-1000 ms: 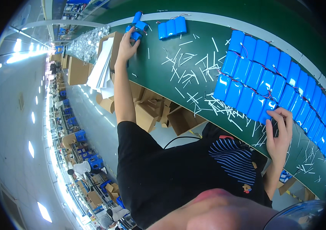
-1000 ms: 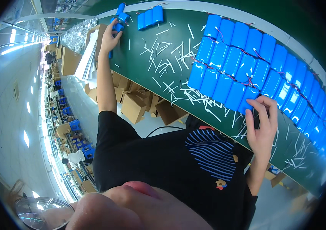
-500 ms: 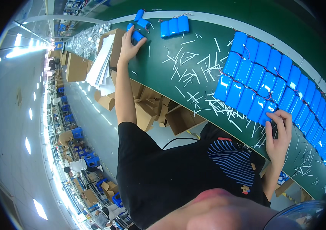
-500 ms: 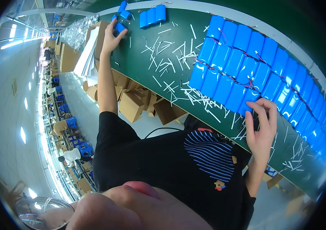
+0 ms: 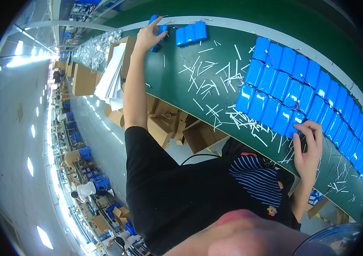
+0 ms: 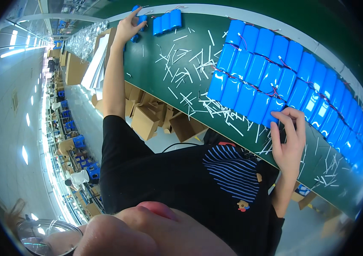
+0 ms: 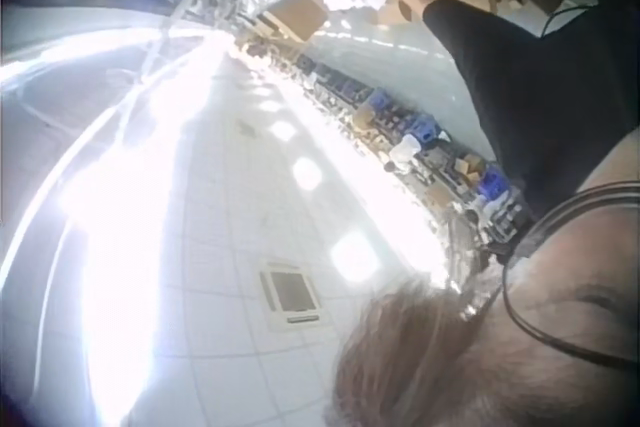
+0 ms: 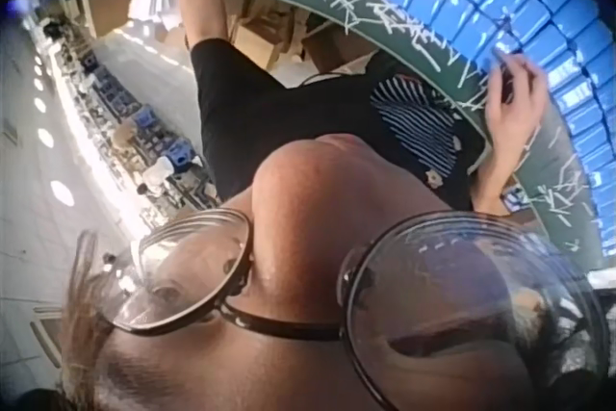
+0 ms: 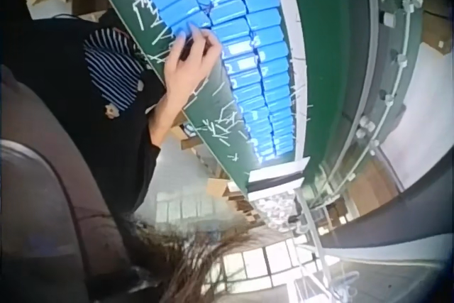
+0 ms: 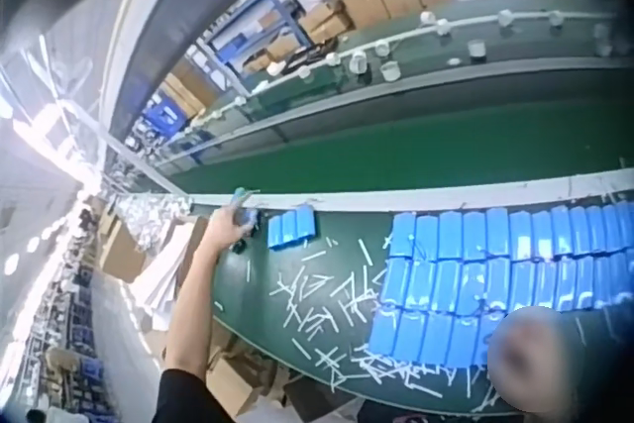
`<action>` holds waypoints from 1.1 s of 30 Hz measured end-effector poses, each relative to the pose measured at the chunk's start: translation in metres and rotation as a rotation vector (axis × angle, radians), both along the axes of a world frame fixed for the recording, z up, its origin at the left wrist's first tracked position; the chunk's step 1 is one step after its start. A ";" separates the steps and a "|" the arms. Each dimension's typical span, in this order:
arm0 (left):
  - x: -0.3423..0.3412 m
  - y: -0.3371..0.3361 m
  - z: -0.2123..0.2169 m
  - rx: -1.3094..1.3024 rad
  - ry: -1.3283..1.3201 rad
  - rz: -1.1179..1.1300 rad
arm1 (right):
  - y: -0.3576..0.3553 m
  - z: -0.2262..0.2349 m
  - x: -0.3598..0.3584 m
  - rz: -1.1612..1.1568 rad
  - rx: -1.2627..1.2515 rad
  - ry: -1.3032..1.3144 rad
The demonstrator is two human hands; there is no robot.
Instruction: Arrange blue battery cells into neat rows on a green anti-static workbench.
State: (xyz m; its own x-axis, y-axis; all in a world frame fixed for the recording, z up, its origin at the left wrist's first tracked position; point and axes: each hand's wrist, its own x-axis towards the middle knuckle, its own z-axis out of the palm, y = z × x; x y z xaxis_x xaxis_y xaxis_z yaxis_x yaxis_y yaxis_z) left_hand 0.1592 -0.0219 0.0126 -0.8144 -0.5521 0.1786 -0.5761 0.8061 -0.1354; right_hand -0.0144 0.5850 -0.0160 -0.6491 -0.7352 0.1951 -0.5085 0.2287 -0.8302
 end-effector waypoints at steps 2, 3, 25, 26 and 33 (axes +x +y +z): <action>0.003 0.004 -0.001 0.050 0.096 -0.007 | 0.001 0.000 0.000 0.005 0.003 -0.003; 0.006 0.005 -0.001 0.084 0.130 0.015 | 0.000 -0.001 0.001 0.006 0.014 -0.019; 0.055 0.033 -0.045 0.018 0.147 0.056 | -0.001 0.002 0.000 0.033 0.004 -0.019; 0.056 0.037 -0.046 0.046 0.175 0.032 | -0.002 0.002 0.000 0.031 0.009 -0.016; 0.098 0.041 -0.029 0.016 0.546 0.061 | 0.000 0.003 -0.002 0.022 0.031 -0.018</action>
